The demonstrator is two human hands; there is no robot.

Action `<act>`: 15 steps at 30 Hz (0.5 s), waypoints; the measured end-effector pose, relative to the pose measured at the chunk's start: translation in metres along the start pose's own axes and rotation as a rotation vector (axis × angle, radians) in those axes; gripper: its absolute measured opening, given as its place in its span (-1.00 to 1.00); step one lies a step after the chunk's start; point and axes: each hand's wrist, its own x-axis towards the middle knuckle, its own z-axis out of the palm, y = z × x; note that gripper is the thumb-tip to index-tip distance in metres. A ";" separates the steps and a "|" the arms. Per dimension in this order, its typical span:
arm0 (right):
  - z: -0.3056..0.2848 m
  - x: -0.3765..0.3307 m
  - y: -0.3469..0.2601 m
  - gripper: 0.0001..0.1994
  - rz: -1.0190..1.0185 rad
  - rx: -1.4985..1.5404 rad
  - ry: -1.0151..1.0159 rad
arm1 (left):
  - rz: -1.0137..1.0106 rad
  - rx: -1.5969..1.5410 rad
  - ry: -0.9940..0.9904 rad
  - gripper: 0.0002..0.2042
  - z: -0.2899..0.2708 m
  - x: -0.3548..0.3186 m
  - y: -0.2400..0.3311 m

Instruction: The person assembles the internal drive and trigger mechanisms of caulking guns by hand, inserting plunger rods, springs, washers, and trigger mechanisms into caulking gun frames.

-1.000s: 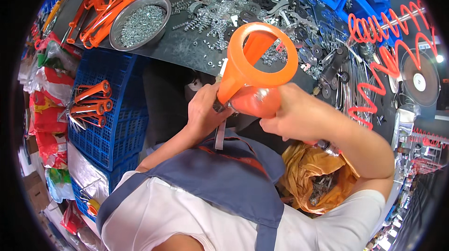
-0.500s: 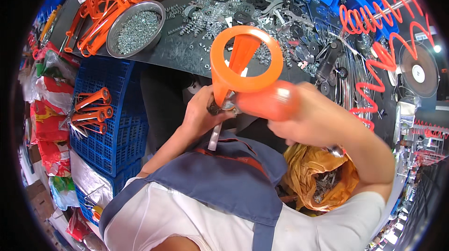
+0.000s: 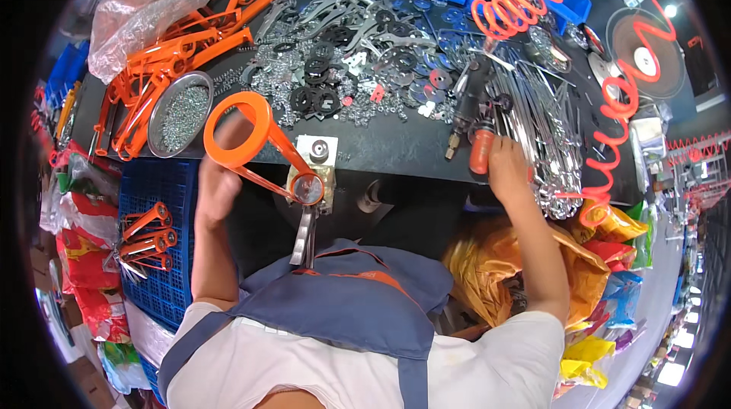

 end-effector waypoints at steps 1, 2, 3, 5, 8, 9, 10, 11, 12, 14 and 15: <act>-0.010 -0.003 -0.015 -0.73 -0.016 0.017 0.005 | -0.092 -0.195 -0.095 0.05 0.012 -0.006 -0.010; -0.029 -0.009 -0.034 -0.70 -0.081 0.077 0.177 | -0.048 -0.218 -0.218 0.15 0.023 0.002 -0.012; -0.046 -0.015 -0.059 -0.66 -0.149 0.147 0.353 | -0.038 -0.111 -0.307 0.17 0.022 0.002 -0.031; -0.065 -0.028 -0.123 -0.65 -0.297 0.749 0.382 | -0.141 -0.479 -0.282 0.07 0.051 0.007 -0.036; -0.022 -0.050 -0.211 -0.60 -0.166 1.475 -0.538 | -0.286 -0.650 -0.503 -0.22 0.051 0.006 -0.063; -0.014 -0.052 -0.235 -0.50 0.161 1.859 -1.079 | -0.202 -0.539 -0.325 -0.35 0.056 -0.002 -0.076; 0.001 -0.057 -0.259 -0.48 0.318 2.038 -1.173 | -0.116 -0.422 -0.148 -0.47 0.062 -0.009 -0.080; -0.003 -0.063 -0.278 -0.48 0.341 2.154 -0.954 | -0.075 -0.377 0.009 -0.59 0.075 -0.012 -0.069; 0.020 -0.067 -0.296 -0.50 0.185 2.155 -0.793 | 0.066 -0.148 0.102 -0.65 0.081 -0.014 -0.075; 0.068 -0.075 -0.324 -0.52 0.054 2.145 -0.627 | 0.102 0.156 0.310 -0.55 0.095 -0.015 -0.061; 0.078 -0.078 -0.333 -0.55 0.010 2.174 -0.632 | 0.102 0.156 0.309 -0.55 0.093 -0.018 -0.056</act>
